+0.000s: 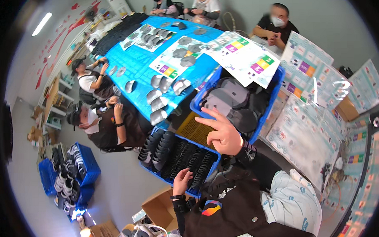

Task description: The person is inspecting and sorting various black shoe components at a table in a manufacturing facility, using hand gestures to count and explain the parts.

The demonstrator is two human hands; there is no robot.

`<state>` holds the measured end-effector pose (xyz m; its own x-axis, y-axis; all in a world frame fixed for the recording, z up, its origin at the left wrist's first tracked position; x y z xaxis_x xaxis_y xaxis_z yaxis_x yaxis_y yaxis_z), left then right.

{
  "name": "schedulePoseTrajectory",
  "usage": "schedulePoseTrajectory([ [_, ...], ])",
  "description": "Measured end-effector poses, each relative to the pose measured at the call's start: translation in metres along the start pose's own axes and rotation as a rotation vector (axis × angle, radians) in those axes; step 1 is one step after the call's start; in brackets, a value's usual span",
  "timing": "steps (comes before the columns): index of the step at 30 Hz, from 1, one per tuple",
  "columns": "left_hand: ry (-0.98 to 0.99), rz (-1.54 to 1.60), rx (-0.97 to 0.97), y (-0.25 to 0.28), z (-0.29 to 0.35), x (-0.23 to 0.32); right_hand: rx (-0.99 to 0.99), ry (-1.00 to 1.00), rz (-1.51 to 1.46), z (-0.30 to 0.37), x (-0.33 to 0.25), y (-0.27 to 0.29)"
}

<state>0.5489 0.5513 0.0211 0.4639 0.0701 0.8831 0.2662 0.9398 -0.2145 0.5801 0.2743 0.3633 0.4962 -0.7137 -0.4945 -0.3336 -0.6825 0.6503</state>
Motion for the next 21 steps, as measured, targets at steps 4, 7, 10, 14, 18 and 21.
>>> schedulePoseTrajectory([
  [4, -0.01, -0.147, -0.117, -0.026, -0.009, 0.014, 0.002, -0.068, 0.057, 0.024, 0.003, 0.019],
  [7, -0.039, -0.224, -0.148, -0.047, -0.016, 0.033, 0.028, -0.088, 0.082, 0.049, 0.014, 0.029],
  [10, -0.1, -0.265, -0.153, -0.069, -0.012, 0.06, 0.07, -0.105, 0.077, 0.057, 0.011, 0.051],
  [14, -0.19, -0.226, -0.139, -0.093, -0.001, 0.069, 0.154, -0.07, 0.075, 0.055, 0.004, 0.084],
  [18, -0.17, -0.211, -0.115, -0.106, 0.011, 0.038, 0.213, -0.089, 0.008, 0.051, 0.004, 0.118],
  [21, -0.168, -0.225, -0.112, -0.127, 0.016, 0.023, 0.218, -0.128, 0.023, 0.055, 0.02, 0.146],
])
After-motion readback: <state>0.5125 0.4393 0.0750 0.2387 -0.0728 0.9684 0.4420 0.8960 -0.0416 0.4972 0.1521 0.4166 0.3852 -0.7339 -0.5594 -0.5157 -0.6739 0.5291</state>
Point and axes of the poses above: each hand's wrist, its own z-axis away from the middle knuckle, its own y-axis out of the back of the hand, x = y × z, the point moved 10 cm from there along -z, towards the middle knuckle, and after that the axes turned 9 degrees about z, right-handed, at the moved point
